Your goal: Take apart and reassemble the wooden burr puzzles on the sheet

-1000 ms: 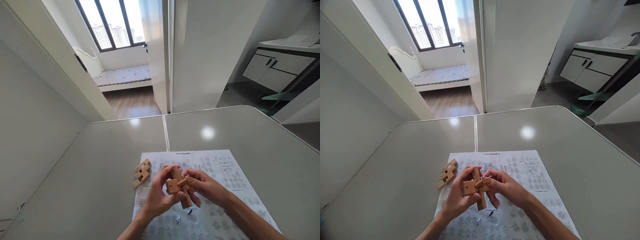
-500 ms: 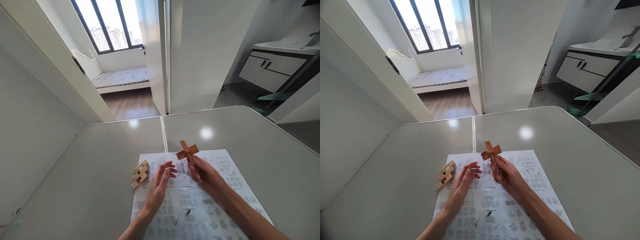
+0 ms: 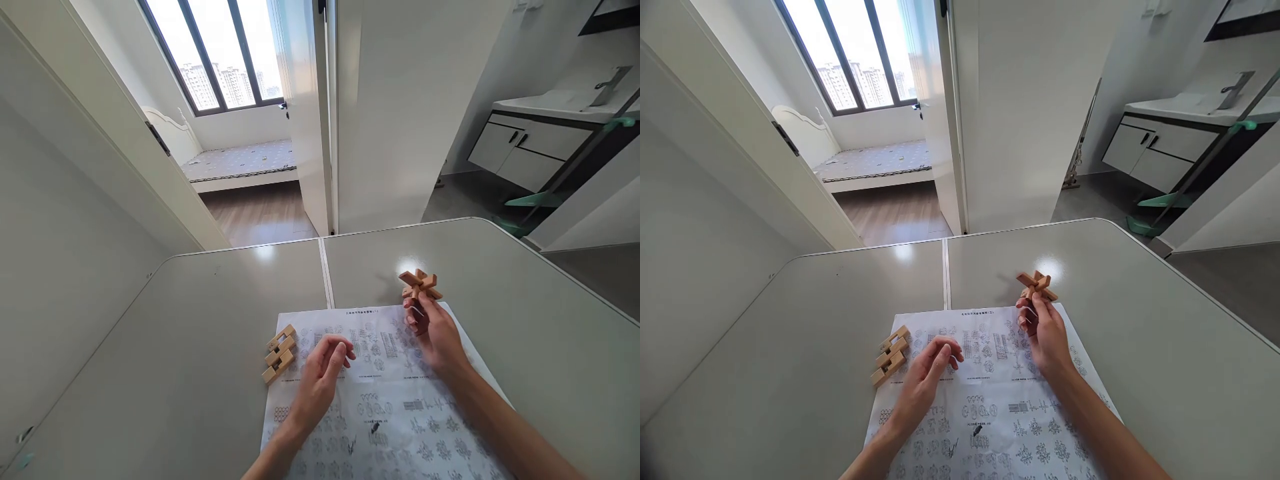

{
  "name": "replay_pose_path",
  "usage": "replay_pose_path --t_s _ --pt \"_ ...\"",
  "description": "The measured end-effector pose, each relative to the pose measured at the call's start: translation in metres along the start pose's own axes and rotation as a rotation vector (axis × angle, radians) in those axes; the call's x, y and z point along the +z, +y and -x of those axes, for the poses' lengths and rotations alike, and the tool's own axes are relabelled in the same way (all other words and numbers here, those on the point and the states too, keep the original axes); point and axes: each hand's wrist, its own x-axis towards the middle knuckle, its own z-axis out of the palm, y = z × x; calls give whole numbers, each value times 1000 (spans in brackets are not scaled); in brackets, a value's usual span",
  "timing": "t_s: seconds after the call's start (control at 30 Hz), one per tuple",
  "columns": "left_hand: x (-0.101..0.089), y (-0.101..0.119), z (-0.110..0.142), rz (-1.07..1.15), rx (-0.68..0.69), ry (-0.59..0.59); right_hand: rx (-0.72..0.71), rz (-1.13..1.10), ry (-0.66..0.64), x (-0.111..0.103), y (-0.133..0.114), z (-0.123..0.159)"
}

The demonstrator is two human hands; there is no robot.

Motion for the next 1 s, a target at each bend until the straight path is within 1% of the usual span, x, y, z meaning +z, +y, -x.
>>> replay_pose_path --t_s 0.23,0.47,0.57,0.63,0.73,0.8,0.83,0.87,0.93,0.97,1.0 --pt "0 -3 0 -21 4 -14 -29 -44 18 -12 -2 -14" --pt "2 -7 -1 -82 60 -48 28 -94 -16 -16 -4 -19" --pt "3 -8 1 -197 117 -63 42 -112 -22 -18 -6 -21" --pt "4 -6 6 -302 169 -94 47 -119 -26 -18 -7 -22" --pt "2 0 18 -422 248 -179 54 -117 -46 -16 -9 -21" --pt "-3 4 28 -494 328 -182 55 -109 -75 -12 -9 -17" --pt "-7 5 32 -537 370 -142 57 -101 -95 -9 -8 -13" --pt "-13 5 35 -585 415 -66 60 -89 -122 -5 -7 -9" --pt "-26 2 39 -694 492 136 82 -44 -197 4 -5 3" --pt "-34 -1 40 -746 504 251 92 -17 -242 9 -4 9" --pt "-43 -4 40 -798 490 333 107 17 -296 14 -3 16"
